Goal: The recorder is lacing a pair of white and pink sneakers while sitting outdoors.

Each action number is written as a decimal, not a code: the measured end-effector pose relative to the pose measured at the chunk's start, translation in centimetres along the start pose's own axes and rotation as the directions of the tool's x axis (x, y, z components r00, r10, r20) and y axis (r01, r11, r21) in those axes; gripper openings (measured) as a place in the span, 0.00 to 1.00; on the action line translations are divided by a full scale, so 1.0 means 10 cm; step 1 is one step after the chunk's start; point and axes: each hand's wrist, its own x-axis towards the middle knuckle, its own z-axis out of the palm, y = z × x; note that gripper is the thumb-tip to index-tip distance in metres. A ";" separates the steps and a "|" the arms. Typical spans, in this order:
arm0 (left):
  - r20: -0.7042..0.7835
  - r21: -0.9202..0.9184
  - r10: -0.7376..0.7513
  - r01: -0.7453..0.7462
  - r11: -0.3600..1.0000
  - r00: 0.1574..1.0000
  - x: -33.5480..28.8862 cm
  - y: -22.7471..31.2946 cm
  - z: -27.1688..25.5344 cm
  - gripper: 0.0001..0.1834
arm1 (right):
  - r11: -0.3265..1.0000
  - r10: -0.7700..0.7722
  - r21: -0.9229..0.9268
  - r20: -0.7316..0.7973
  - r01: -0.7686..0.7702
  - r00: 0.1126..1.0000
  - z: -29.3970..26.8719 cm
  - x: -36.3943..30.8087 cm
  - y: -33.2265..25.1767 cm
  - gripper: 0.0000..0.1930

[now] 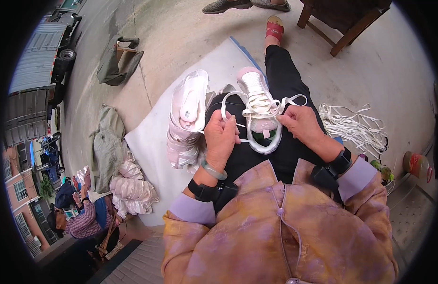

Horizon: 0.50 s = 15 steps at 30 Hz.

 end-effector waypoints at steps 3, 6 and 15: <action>-0.053 0.051 0.027 -0.025 0.998 0.998 0.02 -0.02 0.02 0.04 | 0.992 0.055 0.099 0.197 -0.076 0.979 0.05 -0.13 -0.23 0.13; -0.076 0.325 0.285 -0.246 0.913 0.956 0.11 -0.15 0.00 0.04 | 0.986 -0.030 0.167 0.296 -0.021 0.955 0.26 -0.11 -0.33 0.13; -0.110 0.337 0.322 -0.269 0.902 0.940 0.15 -0.32 0.05 0.02 | 0.982 0.050 0.168 0.233 -0.091 0.971 0.62 0.01 -0.42 0.10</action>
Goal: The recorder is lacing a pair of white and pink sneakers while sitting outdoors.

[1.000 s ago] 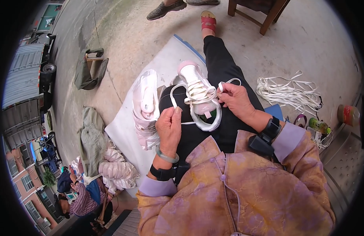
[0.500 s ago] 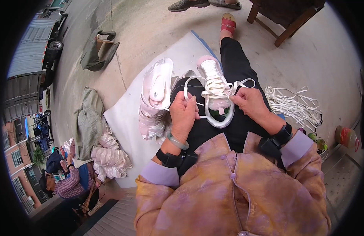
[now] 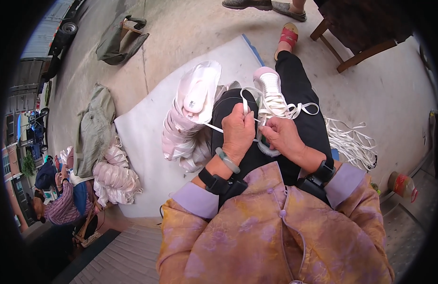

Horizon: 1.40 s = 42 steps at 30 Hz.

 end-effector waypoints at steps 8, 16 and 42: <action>-0.005 0.107 0.073 -0.072 0.992 0.997 -0.03 0.14 -0.02 0.06 | 0.996 0.005 0.084 0.035 -0.008 0.999 -0.01 0.01 0.04 0.07; -0.027 0.194 0.144 -0.136 0.972 0.989 0.03 0.07 0.04 0.08 | 0.983 0.043 0.174 0.099 -0.060 0.994 -0.05 0.09 0.04 0.07; 0.123 0.415 0.339 -0.359 0.836 0.933 0.08 -0.10 0.10 0.09 | 0.950 -0.042 -0.309 0.034 0.050 0.999 0.10 0.23 0.16 0.09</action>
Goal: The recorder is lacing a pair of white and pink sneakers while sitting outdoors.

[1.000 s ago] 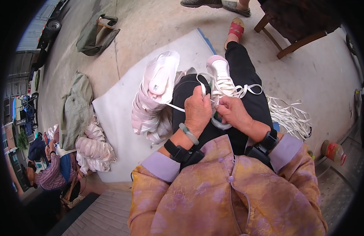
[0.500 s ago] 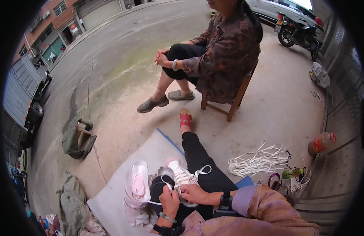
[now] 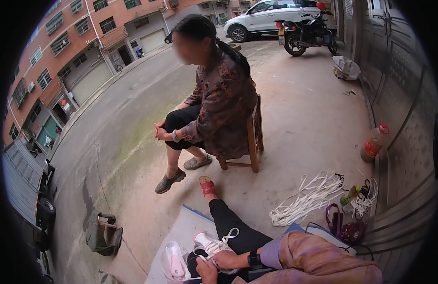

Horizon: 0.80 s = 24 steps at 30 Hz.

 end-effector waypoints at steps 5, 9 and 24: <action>0.080 -0.385 -0.178 0.195 0.902 0.981 0.02 -0.05 0.02 0.04 | 0.977 -0.171 -0.158 -0.173 0.145 0.970 -0.24 -0.34 0.13 0.07; 0.277 -0.615 -0.375 0.463 0.638 0.885 0.04 0.03 -0.08 0.03 | 0.998 0.007 0.060 0.064 -0.011 0.998 -0.91 -0.81 0.41 0.07; 0.273 -0.482 -0.551 0.608 0.631 0.789 -0.07 0.05 -0.55 0.07 | 0.981 -0.114 0.106 -0.342 0.159 0.933 -0.97 -0.75 0.83 0.05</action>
